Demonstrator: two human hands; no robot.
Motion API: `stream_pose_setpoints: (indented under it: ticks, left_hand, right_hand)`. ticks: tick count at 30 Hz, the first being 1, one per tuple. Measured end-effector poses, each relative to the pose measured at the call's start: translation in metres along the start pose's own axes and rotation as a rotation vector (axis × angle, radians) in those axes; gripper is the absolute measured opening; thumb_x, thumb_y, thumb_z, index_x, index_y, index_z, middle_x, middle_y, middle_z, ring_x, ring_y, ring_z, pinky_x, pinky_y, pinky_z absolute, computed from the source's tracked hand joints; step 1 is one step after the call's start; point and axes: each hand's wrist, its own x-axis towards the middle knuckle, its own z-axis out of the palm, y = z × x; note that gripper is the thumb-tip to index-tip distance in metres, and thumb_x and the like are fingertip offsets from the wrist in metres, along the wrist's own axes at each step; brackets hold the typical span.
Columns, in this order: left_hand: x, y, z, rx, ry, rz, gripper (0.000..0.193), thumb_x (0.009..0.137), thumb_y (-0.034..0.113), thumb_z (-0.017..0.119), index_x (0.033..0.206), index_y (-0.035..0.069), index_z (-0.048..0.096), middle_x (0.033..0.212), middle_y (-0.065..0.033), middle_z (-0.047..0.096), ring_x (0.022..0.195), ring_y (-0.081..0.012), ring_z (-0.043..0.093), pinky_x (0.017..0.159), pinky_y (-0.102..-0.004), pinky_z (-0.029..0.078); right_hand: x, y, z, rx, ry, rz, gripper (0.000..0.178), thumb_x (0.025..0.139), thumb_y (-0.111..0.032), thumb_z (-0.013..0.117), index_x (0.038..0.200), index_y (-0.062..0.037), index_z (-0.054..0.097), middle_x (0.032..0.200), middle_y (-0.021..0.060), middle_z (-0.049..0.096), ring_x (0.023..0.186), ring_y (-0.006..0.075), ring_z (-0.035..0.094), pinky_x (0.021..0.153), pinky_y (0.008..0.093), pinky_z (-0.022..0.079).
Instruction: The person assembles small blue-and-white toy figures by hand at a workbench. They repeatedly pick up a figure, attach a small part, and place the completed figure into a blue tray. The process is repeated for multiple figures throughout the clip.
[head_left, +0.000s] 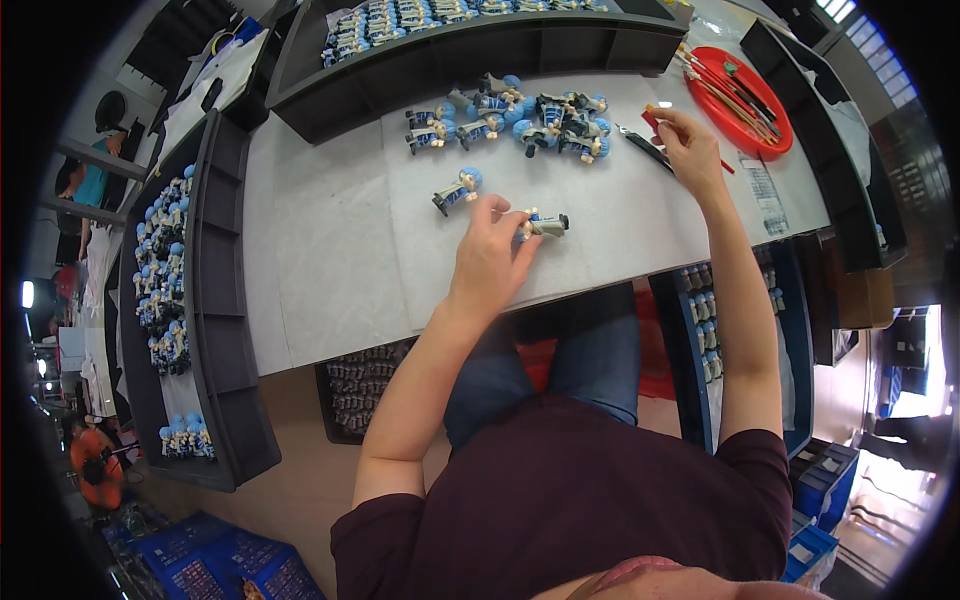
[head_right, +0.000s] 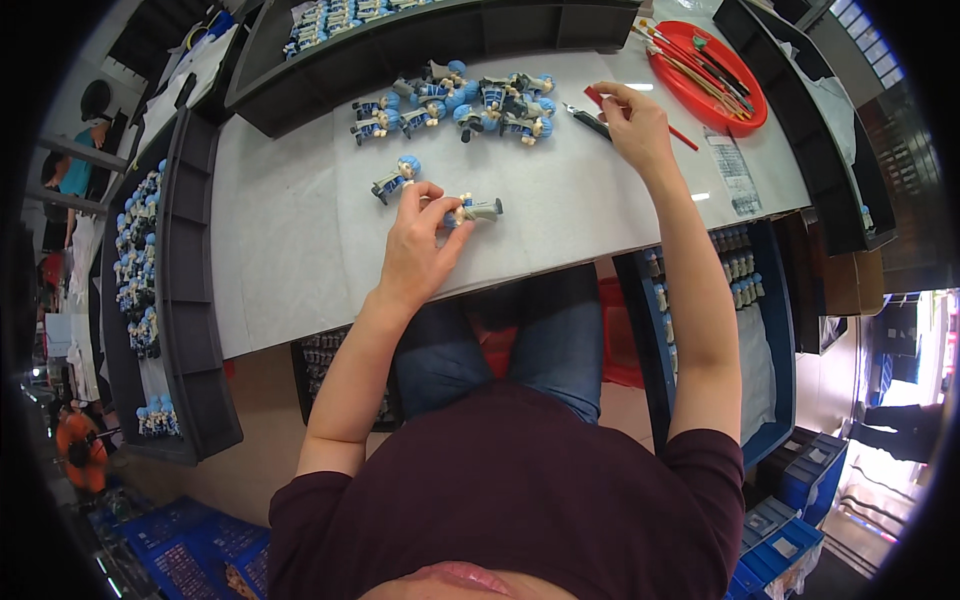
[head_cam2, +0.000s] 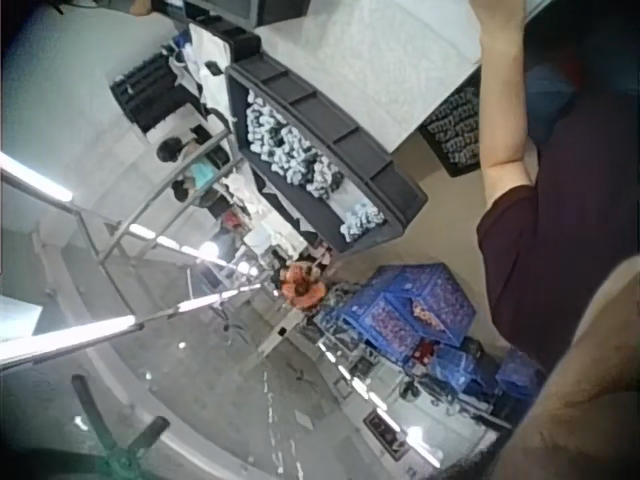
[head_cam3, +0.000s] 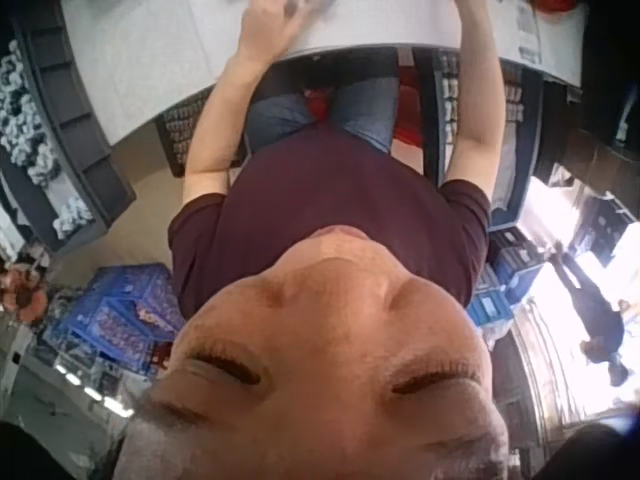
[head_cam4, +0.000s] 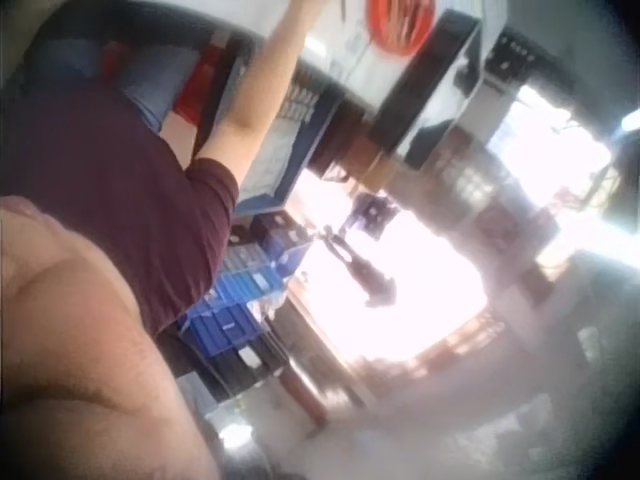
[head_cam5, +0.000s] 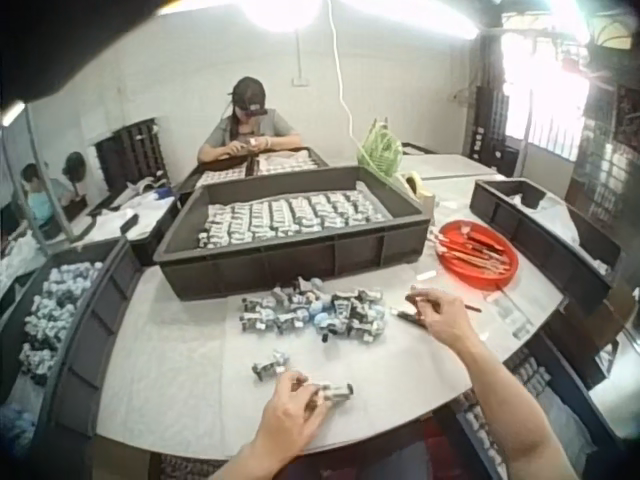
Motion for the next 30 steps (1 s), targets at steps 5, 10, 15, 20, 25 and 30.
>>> stream_pose_setpoints:
  ticks: [5, 10, 15, 20, 25, 30]
  left_hand:
    - [-0.01, 0.015, 0.017, -0.113, 0.084, -0.046, 0.035, 0.069, 0.012, 0.074, 0.097, -0.004, 0.06, 0.096, -0.01, 0.057, 0.057, -0.0133, 0.053, 0.051, -0.0241, 0.046]
    - [-0.018, 0.015, 0.025, -0.17, 0.115, -0.066, 0.044, 0.063, 0.016, 0.079, 0.099, -0.002, 0.06, 0.102, -0.0118, 0.058, 0.057, -0.0126, 0.053, 0.051, -0.0237, 0.046]
    - [-0.019, 0.008, 0.031, -0.142, 0.157, -0.007, 0.045, 0.062, 0.016, 0.079, 0.099, -0.001, 0.061, 0.098, -0.0128, 0.06, 0.06, -0.0149, 0.053, 0.054, -0.0252, 0.046]
    - [-0.016, 0.019, 0.02, -0.193, 0.101, -0.096, 0.043, 0.062, 0.015, 0.078, 0.099, 0.0, 0.061, 0.081, -0.0096, 0.061, 0.06, -0.0165, 0.053, 0.054, -0.0269, 0.045]
    - [-0.014, 0.013, 0.024, -0.23, 0.089, -0.071, 0.043, 0.061, 0.013, 0.077, 0.099, -0.001, 0.062, 0.077, -0.0087, 0.06, 0.06, -0.0157, 0.053, 0.054, -0.0266, 0.044]
    - [-0.014, 0.01, 0.025, -0.24, 0.072, -0.065, 0.043, 0.061, 0.011, 0.077, 0.099, -0.001, 0.062, 0.077, -0.0089, 0.06, 0.06, -0.0155, 0.053, 0.055, -0.0265, 0.045]
  right_hand:
    - [-0.075, -0.045, 0.022, 0.505, -0.26, 0.063, 0.02, 0.083, -0.002, 0.051, 0.098, 0.0043, 0.062, 0.087, 0.0085, 0.066, 0.075, 0.0103, 0.06, 0.067, 0.0226, 0.049]
    - [-0.108, -0.054, 0.054, 0.637, -0.203, 0.114, 0.017, 0.079, -0.005, 0.065, 0.094, 0.0033, 0.062, 0.085, 0.0078, 0.064, 0.077, 0.0108, 0.06, 0.066, 0.0217, 0.048]
    - [-0.116, -0.063, 0.073, 0.545, -0.033, 0.115, 0.01, 0.079, -0.001, 0.063, 0.089, 0.0027, 0.061, 0.082, 0.0062, 0.064, 0.076, 0.0108, 0.06, 0.067, 0.0227, 0.047]
    - [-0.12, -0.069, 0.082, 0.502, 0.034, 0.161, 0.01, 0.077, 0.002, 0.062, 0.087, 0.0012, 0.061, 0.079, 0.0051, 0.063, 0.072, 0.0097, 0.059, 0.065, 0.0223, 0.046]
    - [-0.132, -0.073, 0.091, 0.291, 0.072, 0.067, 0.011, 0.075, 0.002, 0.063, 0.085, 0.0009, 0.06, 0.074, 0.0066, 0.062, 0.067, 0.0096, 0.058, 0.058, 0.0229, 0.045]
    - [-0.117, -0.076, 0.09, 0.257, 0.124, 0.041, 0.01, 0.073, 0.005, 0.062, 0.082, 0.0013, 0.058, 0.072, 0.0071, 0.062, 0.062, 0.01, 0.058, 0.054, 0.0232, 0.044]
